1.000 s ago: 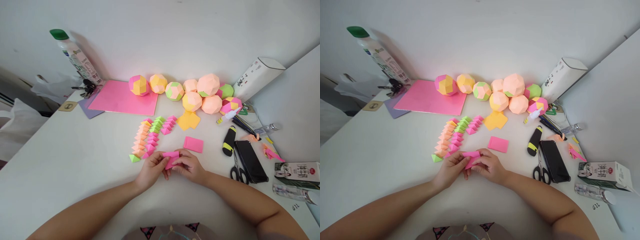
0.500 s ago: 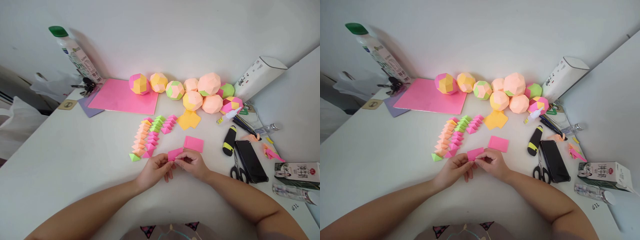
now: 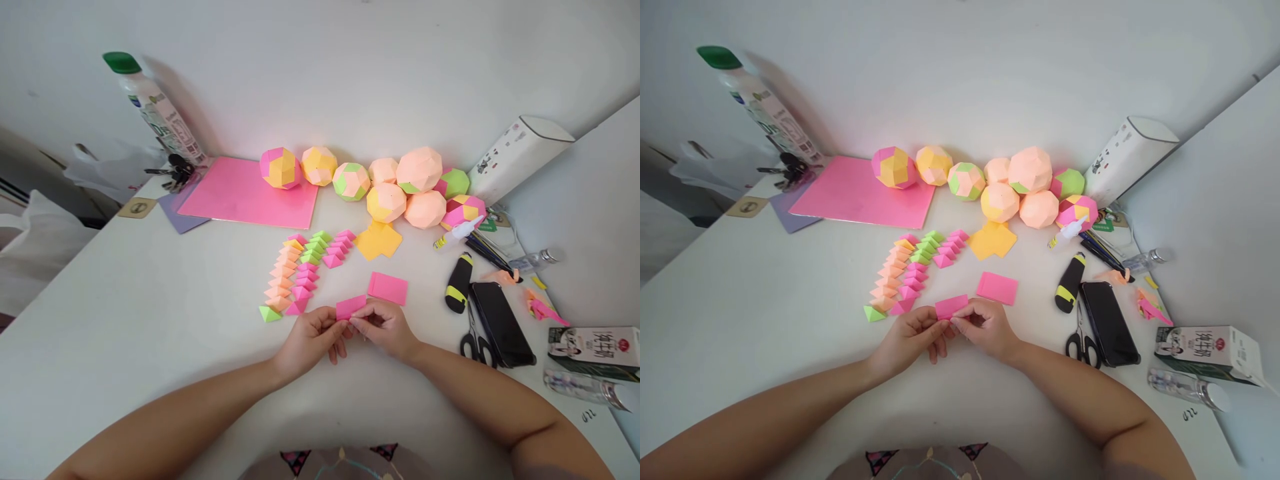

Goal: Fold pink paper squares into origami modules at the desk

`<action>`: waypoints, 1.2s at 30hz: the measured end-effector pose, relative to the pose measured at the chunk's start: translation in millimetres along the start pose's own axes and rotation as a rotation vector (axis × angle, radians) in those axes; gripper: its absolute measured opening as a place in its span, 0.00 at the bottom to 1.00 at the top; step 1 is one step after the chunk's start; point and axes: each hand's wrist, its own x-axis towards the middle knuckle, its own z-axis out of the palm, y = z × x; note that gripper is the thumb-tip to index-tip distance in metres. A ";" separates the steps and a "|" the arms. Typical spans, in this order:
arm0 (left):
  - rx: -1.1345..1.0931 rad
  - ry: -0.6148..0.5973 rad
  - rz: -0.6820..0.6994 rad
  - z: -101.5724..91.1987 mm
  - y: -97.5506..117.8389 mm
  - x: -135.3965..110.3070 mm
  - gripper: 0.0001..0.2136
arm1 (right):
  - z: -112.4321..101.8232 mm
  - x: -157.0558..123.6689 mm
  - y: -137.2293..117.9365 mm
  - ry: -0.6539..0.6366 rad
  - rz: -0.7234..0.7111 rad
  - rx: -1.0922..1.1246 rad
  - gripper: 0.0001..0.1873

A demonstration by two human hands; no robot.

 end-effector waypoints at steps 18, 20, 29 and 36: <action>-0.118 0.044 -0.016 -2.0 0.1 2.9 0.17 | 0.6 -3.0 7.3 0.001 0.127 0.163 0.20; -0.136 0.046 -0.006 -2.9 0.3 3.7 0.17 | -0.1 -1.8 5.8 -0.024 0.126 0.158 0.20; -0.113 0.052 0.010 -2.1 1.8 0.7 0.18 | -1.5 1.9 -2.4 -0.080 0.120 0.012 0.16; -0.064 -0.008 -0.021 -3.2 2.4 1.7 0.17 | -2.3 0.4 -0.5 -0.066 0.139 0.035 0.18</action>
